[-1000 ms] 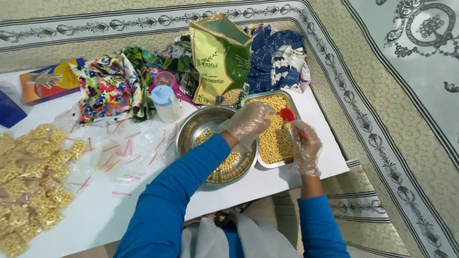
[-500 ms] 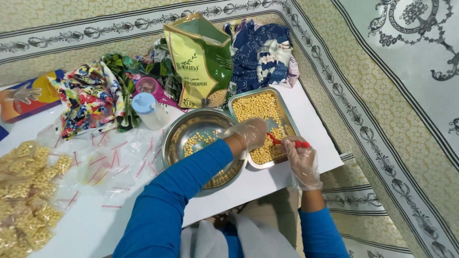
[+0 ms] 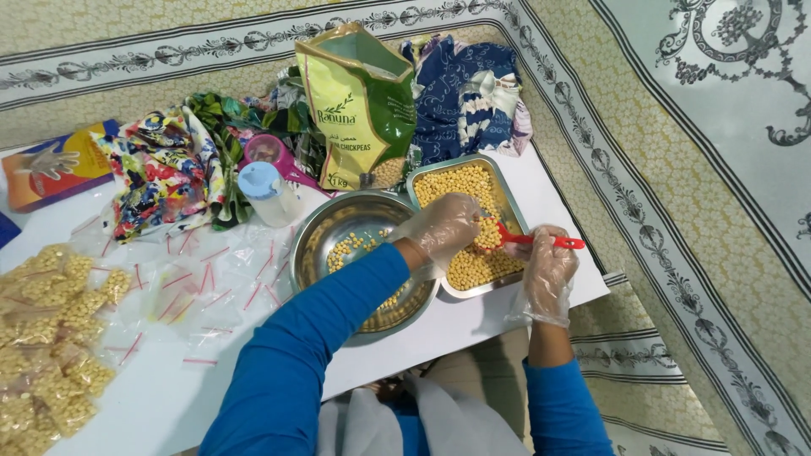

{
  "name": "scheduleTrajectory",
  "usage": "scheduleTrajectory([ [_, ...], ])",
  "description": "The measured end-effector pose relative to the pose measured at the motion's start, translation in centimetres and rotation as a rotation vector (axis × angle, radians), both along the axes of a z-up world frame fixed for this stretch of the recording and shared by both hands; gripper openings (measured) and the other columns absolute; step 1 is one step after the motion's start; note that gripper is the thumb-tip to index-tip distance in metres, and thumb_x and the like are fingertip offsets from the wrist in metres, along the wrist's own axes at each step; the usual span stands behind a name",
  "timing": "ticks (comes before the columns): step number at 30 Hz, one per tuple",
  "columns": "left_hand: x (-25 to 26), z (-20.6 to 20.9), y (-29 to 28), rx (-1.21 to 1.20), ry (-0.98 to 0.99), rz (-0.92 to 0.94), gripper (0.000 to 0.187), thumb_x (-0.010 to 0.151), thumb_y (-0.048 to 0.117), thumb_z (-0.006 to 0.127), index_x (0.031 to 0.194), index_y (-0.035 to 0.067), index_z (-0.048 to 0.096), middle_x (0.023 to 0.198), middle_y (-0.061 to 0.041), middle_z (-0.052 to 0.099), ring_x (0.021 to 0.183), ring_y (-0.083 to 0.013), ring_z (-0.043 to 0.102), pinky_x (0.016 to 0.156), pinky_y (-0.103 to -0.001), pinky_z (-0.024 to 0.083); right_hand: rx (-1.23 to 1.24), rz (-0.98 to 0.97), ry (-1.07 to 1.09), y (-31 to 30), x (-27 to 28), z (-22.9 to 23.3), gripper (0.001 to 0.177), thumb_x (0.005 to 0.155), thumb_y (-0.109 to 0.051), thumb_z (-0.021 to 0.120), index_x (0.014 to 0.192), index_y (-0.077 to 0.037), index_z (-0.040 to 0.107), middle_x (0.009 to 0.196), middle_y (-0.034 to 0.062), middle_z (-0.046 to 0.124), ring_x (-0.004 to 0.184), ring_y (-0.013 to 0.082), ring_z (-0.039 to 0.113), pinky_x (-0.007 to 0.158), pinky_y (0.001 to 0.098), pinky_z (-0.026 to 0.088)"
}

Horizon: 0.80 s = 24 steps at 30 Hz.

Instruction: The person, wearing gloves, uses a small red scoop to transfer chickpeas from a metal tray into a metal bowl, then fills small plastic bags with the chickpeas by hand and places them in a pile on the table.

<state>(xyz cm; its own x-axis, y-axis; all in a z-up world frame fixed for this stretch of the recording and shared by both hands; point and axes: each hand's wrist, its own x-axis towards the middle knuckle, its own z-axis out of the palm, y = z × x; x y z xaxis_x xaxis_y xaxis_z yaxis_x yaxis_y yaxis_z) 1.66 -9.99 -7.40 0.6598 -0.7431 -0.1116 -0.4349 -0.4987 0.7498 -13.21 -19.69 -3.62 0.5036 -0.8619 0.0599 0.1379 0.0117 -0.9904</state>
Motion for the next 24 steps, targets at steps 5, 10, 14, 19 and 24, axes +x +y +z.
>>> scheduleTrajectory([
  [5, -3.8, 8.4, 3.6, 0.016, 0.106, 0.158, 0.036, 0.087, 0.026, 0.07, 0.122, 0.023, 0.077, 0.126, -0.001, 0.074, 0.124, -0.0248, 0.067, 0.102, -0.038, 0.055, 0.151, -0.016, 0.046, -1.8, 0.0, -1.4, 0.011, 0.096, -0.018, 0.057, 0.088, -0.013, 0.062, 0.071, 0.016, 0.068, 0.062, 0.024, 0.075, 0.055, 0.0299, 0.066],
  [10, 0.4, 1.2, 3.4, -0.271, 0.258, 0.034, 0.04, 0.086, 0.01, 0.067, 0.125, 0.005, 0.074, 0.107, -0.009, 0.073, 0.096, -0.0152, 0.067, 0.088, -0.022, 0.05, 0.113, 0.001, 0.042, 0.1, 0.3, 1.4, 0.011, 0.095, -0.018, 0.06, 0.087, -0.013, 0.064, 0.074, 0.0157, 0.066, 0.064, 0.0256, 0.074, 0.056, 0.0328, 0.067],
  [14, -0.1, 5.5, 8.0, -0.425, 0.016, 0.005, 0.03, 0.088, 0.02, 0.073, 0.117, 0.011, 0.078, 0.103, -0.013, 0.078, 0.104, -0.0333, 0.074, 0.085, -0.041, 0.062, 0.006, 0.158, -0.132, 3.1, 0.6, 3.8, 0.015, 0.101, -0.016, 0.058, 0.091, -0.004, 0.06, 0.079, 0.0244, 0.068, 0.067, 0.0321, 0.075, 0.057, 0.0357, 0.069],
  [19, -2.3, 10.4, 15.2, -0.589, -0.003, 0.095, 0.029, 0.09, 0.013, 0.072, 0.118, 0.005, 0.075, 0.107, -0.021, 0.076, 0.103, -0.0364, 0.073, 0.08, -0.043, 0.063, -0.286, 0.361, -0.236, 8.0, 0.3, 5.0, 0.021, 0.108, -0.016, 0.048, 0.1, 0.0, 0.059, 0.088, 0.0263, 0.071, 0.078, 0.0321, 0.077, 0.067, 0.0407, 0.067],
  [24, -3.9, 10.3, 21.6, -0.453, -0.068, 0.155, 0.028, 0.094, 0.007, 0.068, 0.122, 0.004, 0.074, 0.108, -0.018, 0.076, 0.101, -0.0326, 0.076, 0.082, -0.032, 0.065, -0.884, 0.422, -0.304, 11.6, 1.2, 0.3, 0.007, 0.099, -0.009, 0.063, 0.1, -0.005, 0.069, 0.09, 0.0139, 0.072, 0.081, 0.0302, 0.074, 0.065, 0.0363, 0.06],
])
